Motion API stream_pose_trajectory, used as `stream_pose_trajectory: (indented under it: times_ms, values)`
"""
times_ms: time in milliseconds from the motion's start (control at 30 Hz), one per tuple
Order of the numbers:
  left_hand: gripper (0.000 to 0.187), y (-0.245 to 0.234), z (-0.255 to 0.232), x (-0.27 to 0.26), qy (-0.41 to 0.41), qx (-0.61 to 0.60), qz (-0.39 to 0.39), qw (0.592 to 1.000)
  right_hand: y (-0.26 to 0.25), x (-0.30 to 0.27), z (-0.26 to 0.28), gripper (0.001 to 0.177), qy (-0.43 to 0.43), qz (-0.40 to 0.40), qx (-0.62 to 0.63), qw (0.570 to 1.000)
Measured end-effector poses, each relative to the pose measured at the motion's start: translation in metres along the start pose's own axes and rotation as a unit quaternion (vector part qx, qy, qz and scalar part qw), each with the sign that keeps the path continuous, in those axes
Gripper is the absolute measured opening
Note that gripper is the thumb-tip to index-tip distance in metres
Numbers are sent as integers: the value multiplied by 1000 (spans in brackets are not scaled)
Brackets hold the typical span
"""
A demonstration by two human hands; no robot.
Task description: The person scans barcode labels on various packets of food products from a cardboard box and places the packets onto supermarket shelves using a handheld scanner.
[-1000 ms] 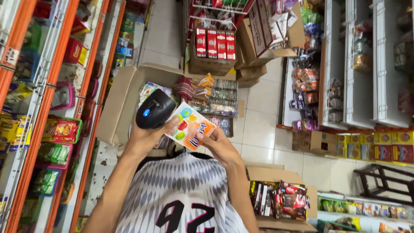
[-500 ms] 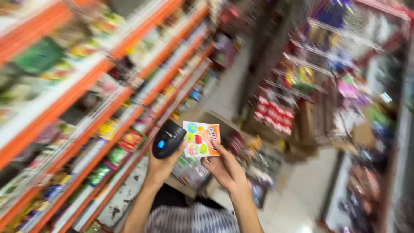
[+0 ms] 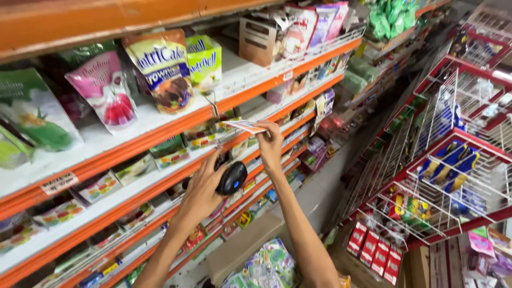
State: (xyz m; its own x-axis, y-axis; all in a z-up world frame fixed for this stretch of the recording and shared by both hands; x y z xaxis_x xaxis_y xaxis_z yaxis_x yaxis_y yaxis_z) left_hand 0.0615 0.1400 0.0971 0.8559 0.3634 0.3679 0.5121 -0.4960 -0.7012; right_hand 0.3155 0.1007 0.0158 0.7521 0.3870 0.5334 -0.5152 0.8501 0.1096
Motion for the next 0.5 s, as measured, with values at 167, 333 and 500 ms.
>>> stream_pose_trajectory:
  times_ms: [167,333,500]
  values:
    - [83,6,42,38,-61,91,18,994,36,42,-18,20,-163,81,-226,957]
    - [67,20,77,51,-125,90,4,988,52,60,-58,39,-47,118,-57,990]
    - [64,17,91,54,-116,99,-2,988,56,74,-105,34,-35,137,-184,973]
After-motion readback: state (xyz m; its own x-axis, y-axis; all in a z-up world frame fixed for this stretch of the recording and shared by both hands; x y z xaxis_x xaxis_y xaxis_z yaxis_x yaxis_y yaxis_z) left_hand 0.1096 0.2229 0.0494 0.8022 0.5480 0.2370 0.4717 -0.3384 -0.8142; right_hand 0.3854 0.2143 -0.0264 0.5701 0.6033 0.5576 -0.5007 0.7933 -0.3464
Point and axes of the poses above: each hand's wrist, its own x-axis towards the middle knuckle, its own y-axis out of the palm, z = x × y, the point moved 1 cm from there along x, towards the middle knuckle, and after that the axes turned 4 degrees about -x, right-handed, at the moved point
